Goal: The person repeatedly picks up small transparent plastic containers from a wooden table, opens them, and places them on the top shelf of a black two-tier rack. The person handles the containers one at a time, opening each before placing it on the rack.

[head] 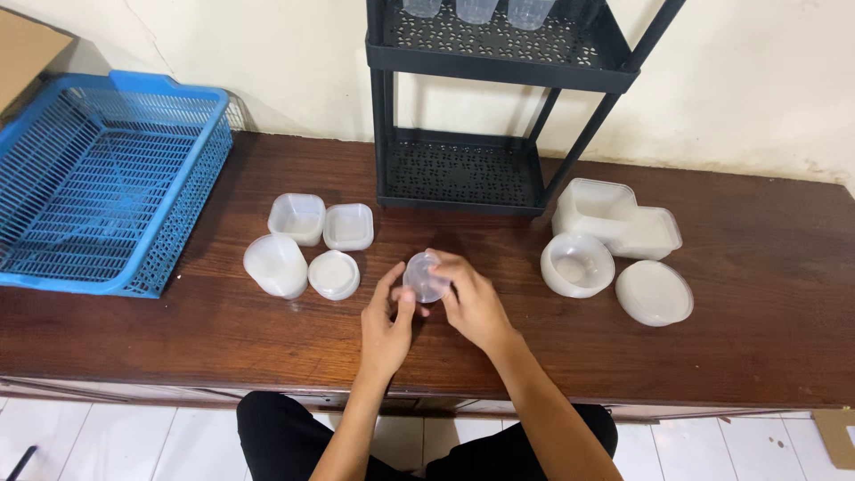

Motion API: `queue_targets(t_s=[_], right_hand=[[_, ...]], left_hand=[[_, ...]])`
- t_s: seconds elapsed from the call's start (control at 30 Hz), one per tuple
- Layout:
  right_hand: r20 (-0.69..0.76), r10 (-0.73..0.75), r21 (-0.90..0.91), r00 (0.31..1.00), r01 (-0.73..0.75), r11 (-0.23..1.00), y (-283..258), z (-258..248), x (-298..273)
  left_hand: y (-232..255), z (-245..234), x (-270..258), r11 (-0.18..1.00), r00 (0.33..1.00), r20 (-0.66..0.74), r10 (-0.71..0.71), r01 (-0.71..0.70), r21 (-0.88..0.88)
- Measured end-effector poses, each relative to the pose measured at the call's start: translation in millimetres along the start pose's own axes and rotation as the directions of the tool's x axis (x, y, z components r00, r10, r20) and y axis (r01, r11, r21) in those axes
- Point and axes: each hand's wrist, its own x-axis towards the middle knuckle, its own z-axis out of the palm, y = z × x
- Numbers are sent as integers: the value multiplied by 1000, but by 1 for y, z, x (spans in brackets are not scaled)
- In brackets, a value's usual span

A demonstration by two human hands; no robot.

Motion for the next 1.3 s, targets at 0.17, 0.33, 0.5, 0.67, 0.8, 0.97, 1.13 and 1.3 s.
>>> queue_targets(t_s=[0.17,0.33,0.5,0.67,0.8,0.97,1.13,1.3], right_hand=[[49,-86,-4,995,86,996,-21,-3,5],[167,186,438,968,-242,866,-28,-8,6],[221,247,464,943,-324,824,-11,-8,6],[217,302,541,928,-372,755,-5,-5,1],[183,311,575,933,-358,736,-6,-6,2],[189,307,591,933,-358,723,-5,-11,4],[242,290,572,926,-377,728,-3,-17,2],[278,306,569,910,-413,711,-5,-18,3]], left_hand=[[0,-1,0,985,998,-52,-42,33,-168],[4,-2,0,989,998,-61,-30,21,-144],[14,-1,-4,990,994,13,109,-109,90],[19,0,-4,997,999,19,32,-34,72],[15,1,-3,998,997,10,70,-70,-1],[9,1,-2,993,995,11,102,-101,-55],[6,0,-1,996,997,10,80,-80,-40],[9,1,-1,994,996,-8,94,-93,48]])
